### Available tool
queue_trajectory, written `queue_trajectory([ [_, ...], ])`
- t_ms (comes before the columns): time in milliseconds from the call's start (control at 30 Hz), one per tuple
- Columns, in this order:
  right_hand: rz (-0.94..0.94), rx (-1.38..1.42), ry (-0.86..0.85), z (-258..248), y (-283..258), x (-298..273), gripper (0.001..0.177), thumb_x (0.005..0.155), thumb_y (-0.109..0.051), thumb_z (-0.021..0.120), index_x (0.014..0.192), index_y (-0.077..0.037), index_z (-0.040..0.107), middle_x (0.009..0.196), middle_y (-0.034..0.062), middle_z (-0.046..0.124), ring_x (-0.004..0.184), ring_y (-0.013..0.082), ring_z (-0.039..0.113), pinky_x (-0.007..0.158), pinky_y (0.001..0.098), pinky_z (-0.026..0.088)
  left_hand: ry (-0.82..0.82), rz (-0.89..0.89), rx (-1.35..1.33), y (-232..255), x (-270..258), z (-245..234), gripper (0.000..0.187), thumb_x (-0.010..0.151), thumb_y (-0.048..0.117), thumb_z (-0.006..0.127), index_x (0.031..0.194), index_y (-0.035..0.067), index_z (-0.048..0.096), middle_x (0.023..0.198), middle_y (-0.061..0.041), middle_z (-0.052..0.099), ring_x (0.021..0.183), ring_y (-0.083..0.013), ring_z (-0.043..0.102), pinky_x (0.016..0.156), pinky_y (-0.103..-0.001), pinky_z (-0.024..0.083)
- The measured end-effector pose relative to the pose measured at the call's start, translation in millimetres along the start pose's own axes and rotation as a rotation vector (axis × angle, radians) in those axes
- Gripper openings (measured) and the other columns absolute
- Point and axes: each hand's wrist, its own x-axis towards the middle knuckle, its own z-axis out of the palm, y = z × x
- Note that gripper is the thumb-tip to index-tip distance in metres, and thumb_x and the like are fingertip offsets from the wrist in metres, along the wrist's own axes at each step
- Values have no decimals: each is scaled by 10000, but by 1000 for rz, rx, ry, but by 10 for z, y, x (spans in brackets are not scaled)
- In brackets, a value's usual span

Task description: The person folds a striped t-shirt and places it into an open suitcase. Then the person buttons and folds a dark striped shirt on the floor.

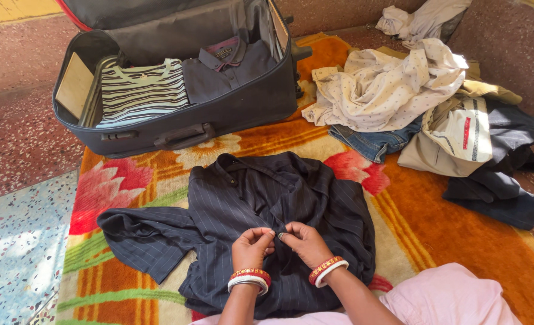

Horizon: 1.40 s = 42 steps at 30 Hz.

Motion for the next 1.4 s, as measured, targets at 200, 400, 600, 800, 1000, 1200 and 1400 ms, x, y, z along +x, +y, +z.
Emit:
queue_trajectory([
  [200, 128, -35, -42, -26, 15, 4, 135, 941, -190, 711, 866, -80, 692, 736, -80, 596, 674, 21, 511, 638, 208, 445, 2, 14, 47, 36, -61, -21, 106, 815, 28, 793, 909, 8, 748, 792, -46, 739, 671, -111, 672, 616, -248, 556],
  [400, -42, -283, 56, 7, 5, -32, 144, 897, -178, 746, 845, -63, 678, 693, -63, 583, 643, 26, 499, 589, 238, 442, 3, 75, 45, -1, -41, -54, 158, 814, -3, 770, 877, 54, 637, 767, -47, 720, 653, -110, 668, 583, -246, 527],
  [600, 15, -292, 84, 81, -215, -154, 189, 870, -152, 781, 881, -28, 639, 735, -12, 614, 684, 73, 547, 636, 267, 473, -6, 109, 23, -147, 29, -89, 298, 811, -39, 737, 844, 100, 476, 756, -56, 717, 596, -101, 605, 533, -253, 477],
  [800, -491, -517, 324, 179, -470, -427, 171, 820, -75, 719, 985, -67, 673, 1008, 71, 653, 978, 210, 665, 877, 343, 541, -33, 212, 3, -224, -22, 9, 306, 810, -89, 711, 845, 86, 462, 772, -75, 719, 633, -81, 604, 594, -231, 511],
  [1000, -457, -636, 275, 171, -580, -537, 134, 773, -148, 801, 899, -112, 770, 1025, 35, 663, 1084, 231, 610, 978, 360, 463, -81, 220, -9, -224, -34, -28, 297, 821, -90, 690, 866, 78, 449, 759, -72, 701, 619, -95, 601, 585, -243, 512],
  [1200, -534, -688, 136, 114, -489, -530, 122, 751, -143, 818, 836, -77, 761, 1076, 59, 656, 1103, 256, 587, 976, 373, 435, -74, 47, 138, -182, -78, -189, 349, 772, -35, 754, 873, 95, 446, 685, -77, 641, 565, -134, 538, 491, -286, 409],
  [1400, -220, -908, -258, 170, -235, -669, 165, 844, -222, 771, 906, -70, 753, 948, 106, 738, 947, 279, 719, 877, 369, 548, -165, 211, 970, -30, -434, -395, 333, 722, 53, 820, 926, 92, 560, 798, -108, 670, 748, -222, 640, 700, -368, 538],
])
